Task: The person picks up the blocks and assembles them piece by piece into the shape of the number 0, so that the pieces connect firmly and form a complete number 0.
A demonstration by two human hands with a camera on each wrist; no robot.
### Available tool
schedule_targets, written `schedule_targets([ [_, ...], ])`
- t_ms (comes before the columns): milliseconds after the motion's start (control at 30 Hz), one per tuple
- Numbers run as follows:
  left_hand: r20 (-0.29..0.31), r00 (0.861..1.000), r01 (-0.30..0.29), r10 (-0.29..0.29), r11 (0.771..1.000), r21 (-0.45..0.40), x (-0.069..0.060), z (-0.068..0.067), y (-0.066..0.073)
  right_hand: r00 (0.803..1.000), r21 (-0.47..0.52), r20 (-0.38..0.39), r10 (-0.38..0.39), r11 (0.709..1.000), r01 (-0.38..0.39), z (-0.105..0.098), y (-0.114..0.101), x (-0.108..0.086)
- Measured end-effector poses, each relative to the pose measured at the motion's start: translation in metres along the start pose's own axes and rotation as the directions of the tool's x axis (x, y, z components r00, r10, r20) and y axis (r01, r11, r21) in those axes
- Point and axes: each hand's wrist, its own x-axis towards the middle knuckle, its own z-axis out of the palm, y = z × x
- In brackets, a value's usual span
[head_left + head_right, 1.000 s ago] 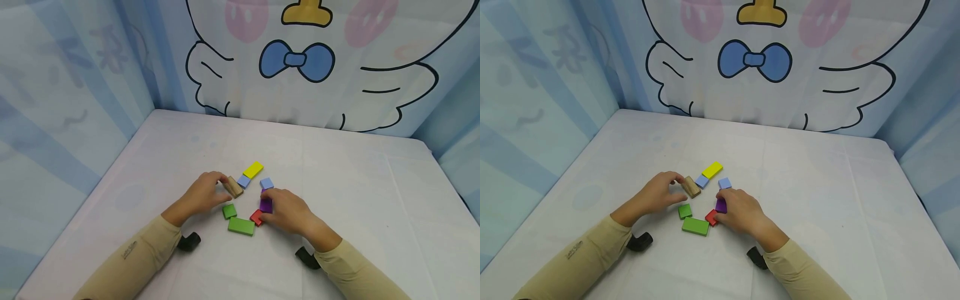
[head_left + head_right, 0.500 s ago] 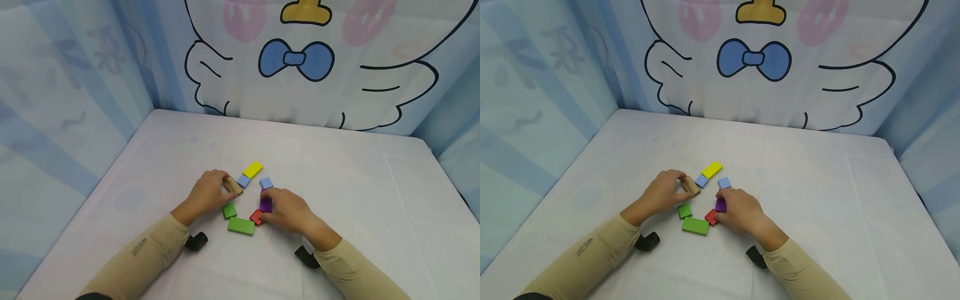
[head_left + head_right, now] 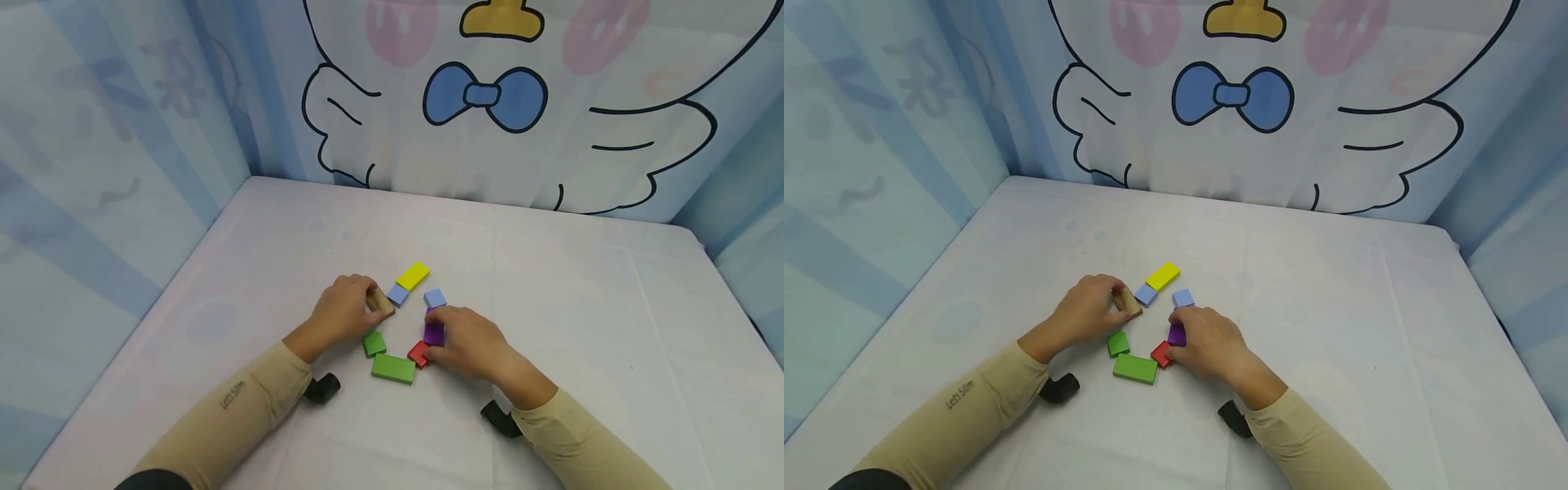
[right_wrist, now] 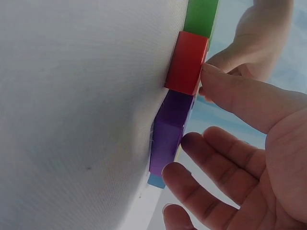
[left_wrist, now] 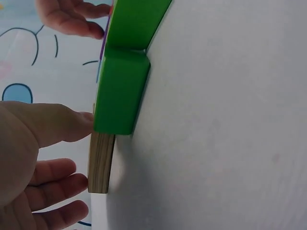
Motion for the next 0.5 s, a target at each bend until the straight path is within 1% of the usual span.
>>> schedule_targets([
  [100,0.019,1.000,0.004,-0.004,1.000,-0.018,0.003,0.000,-0.004,1.000,-0.002,0.005,0.001,1.000,-0.001,0.000,0.000,0.000],
  [233,0.068,0.998,0.002,0.004,0.996,-0.092,0.007,-0.002,-0.009,1.000,0.000,0.007,0.002,1.000,-0.002,0.000,-0.001,0.001],
  [367,0.125,0.992,-0.009,0.030,0.986,-0.164,0.010,-0.005,-0.015,1.000,0.000,0.008,0.004,1.000,-0.004,0.000,-0.001,0.001],
  [500,0.177,0.983,-0.014,0.050,0.980,-0.198,0.013,-0.006,-0.020,1.000,0.000,0.015,0.014,1.000,-0.014,0.000,-0.001,0.001],
])
